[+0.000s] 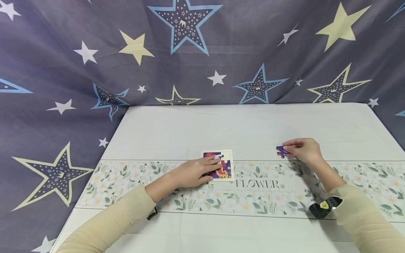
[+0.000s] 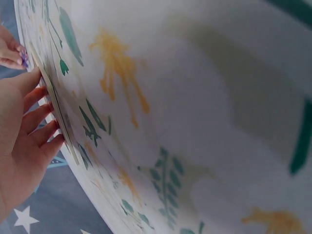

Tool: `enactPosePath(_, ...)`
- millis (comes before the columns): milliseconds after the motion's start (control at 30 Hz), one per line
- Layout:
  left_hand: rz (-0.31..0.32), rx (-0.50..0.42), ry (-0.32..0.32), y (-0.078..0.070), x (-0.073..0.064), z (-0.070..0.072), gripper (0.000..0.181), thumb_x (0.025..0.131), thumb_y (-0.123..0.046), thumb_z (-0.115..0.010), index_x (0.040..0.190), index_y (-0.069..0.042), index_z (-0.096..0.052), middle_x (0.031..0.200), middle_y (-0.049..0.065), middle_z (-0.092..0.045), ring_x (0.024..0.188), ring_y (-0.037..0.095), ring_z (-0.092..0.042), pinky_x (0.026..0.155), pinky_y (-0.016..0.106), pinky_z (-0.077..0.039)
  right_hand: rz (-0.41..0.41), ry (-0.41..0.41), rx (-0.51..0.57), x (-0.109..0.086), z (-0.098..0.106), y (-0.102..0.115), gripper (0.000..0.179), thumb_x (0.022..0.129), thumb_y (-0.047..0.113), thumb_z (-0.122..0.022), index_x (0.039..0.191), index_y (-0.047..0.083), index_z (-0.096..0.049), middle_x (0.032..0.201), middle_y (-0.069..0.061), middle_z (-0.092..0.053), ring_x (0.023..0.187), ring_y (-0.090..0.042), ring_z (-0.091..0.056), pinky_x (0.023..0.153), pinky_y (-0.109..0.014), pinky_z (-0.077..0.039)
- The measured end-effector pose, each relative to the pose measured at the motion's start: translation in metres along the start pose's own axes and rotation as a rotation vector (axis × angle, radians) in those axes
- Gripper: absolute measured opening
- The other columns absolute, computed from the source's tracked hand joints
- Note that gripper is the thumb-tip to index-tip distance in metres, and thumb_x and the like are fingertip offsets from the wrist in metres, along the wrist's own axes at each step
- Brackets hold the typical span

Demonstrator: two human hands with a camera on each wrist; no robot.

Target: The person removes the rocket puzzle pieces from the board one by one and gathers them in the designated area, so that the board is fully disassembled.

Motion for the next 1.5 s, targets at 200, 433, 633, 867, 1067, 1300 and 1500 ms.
enactPosePath(200, 0.016, -0.026, 0.017, 0.001, -0.001, 0.001, 0.052, 0.1, -0.038, -0.05, 0.147, -0.021, -0.04, 0.156, 0.0, -0.036, 0.148, 0.018, -0.027, 0.117, 0.034, -0.034, 0.014, -0.016, -0.03, 0.001, -0.002, 0.0, 0.043, 0.095, 0.026, -0.061, 0.12, -0.01, -0.062, 0.084, -0.002, -0.076, 0.065, -0.003, -0.07, 0.062, -0.021, -0.057)
enactPosePath(433, 0.028, -0.041, 0.019, 0.002, -0.003, 0.001, 0.051, 0.099, -0.038, -0.05, 0.147, -0.021, -0.041, 0.156, 0.0, -0.036, 0.148, 0.018, -0.027, 0.118, 0.034, -0.034, 0.044, -0.041, -0.083, 0.001, -0.002, 0.002, 0.041, 0.095, 0.027, -0.061, 0.116, -0.008, -0.064, 0.085, -0.011, -0.076, 0.063, -0.003, -0.069, 0.058, -0.021, -0.056)
enactPosePath(633, 0.034, -0.036, 0.018, 0.002, -0.003, 0.001, 0.051, 0.099, -0.038, -0.051, 0.147, -0.021, -0.042, 0.156, 0.0, -0.036, 0.148, 0.018, -0.027, 0.117, 0.035, -0.035, 0.069, -0.076, -0.127, 0.0, -0.001, 0.003, 0.037, 0.095, 0.026, -0.062, 0.112, -0.006, -0.067, 0.083, -0.013, -0.075, 0.061, -0.003, -0.068, 0.055, -0.022, -0.055)
enactPosePath(867, 0.02, -0.034, 0.015, 0.002, -0.003, -0.001, 0.052, 0.099, -0.038, -0.05, 0.147, -0.02, -0.041, 0.156, -0.002, -0.035, 0.148, 0.018, -0.028, 0.116, 0.035, -0.037, 0.068, -0.097, -0.147, -0.002, 0.0, 0.004, 0.036, 0.094, 0.026, -0.063, 0.11, -0.006, -0.068, 0.083, -0.013, -0.075, 0.061, -0.004, -0.068, 0.056, -0.022, -0.055)
enactPosePath(1067, 0.017, -0.031, 0.004, 0.001, -0.005, 0.0, 0.051, 0.099, -0.037, -0.051, 0.146, -0.021, -0.042, 0.156, -0.002, -0.036, 0.147, 0.018, -0.029, 0.114, 0.036, -0.039, 0.081, -0.116, -0.164, -0.003, -0.001, 0.012, 0.037, 0.093, 0.028, -0.064, 0.109, -0.004, -0.069, 0.086, -0.016, -0.075, 0.062, -0.003, -0.067, 0.055, -0.022, -0.055)
enactPosePath(1300, 0.007, -0.043, -0.016, 0.002, -0.006, 0.002, 0.049, 0.1, -0.035, -0.051, 0.145, -0.019, -0.045, 0.154, 0.001, -0.039, 0.147, 0.019, -0.03, 0.115, 0.036, -0.038, 0.125, -0.144, -0.227, 0.001, -0.008, 0.029, 0.036, 0.091, 0.032, -0.066, 0.106, 0.0, -0.072, 0.09, -0.016, -0.075, 0.063, 0.0, -0.062, 0.06, -0.022, -0.05)
enactPosePath(1500, -0.004, -0.028, -0.03, 0.003, -0.008, 0.003, 0.05, 0.099, -0.037, -0.051, 0.146, -0.019, -0.044, 0.154, 0.002, -0.039, 0.147, 0.021, -0.031, 0.115, 0.036, -0.038, 0.16, -0.102, -0.211, 0.007, -0.024, 0.046, 0.032, 0.09, 0.027, -0.068, 0.107, 0.0, -0.072, 0.088, -0.017, -0.075, 0.058, -0.009, -0.064, 0.054, -0.022, -0.048)
Point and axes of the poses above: each hand's wrist, its own x-axis towards the middle knuckle, its own z-axis out of the back of the hand, y = z × x, the point moved 4 cm from there along x, towards the middle knuckle
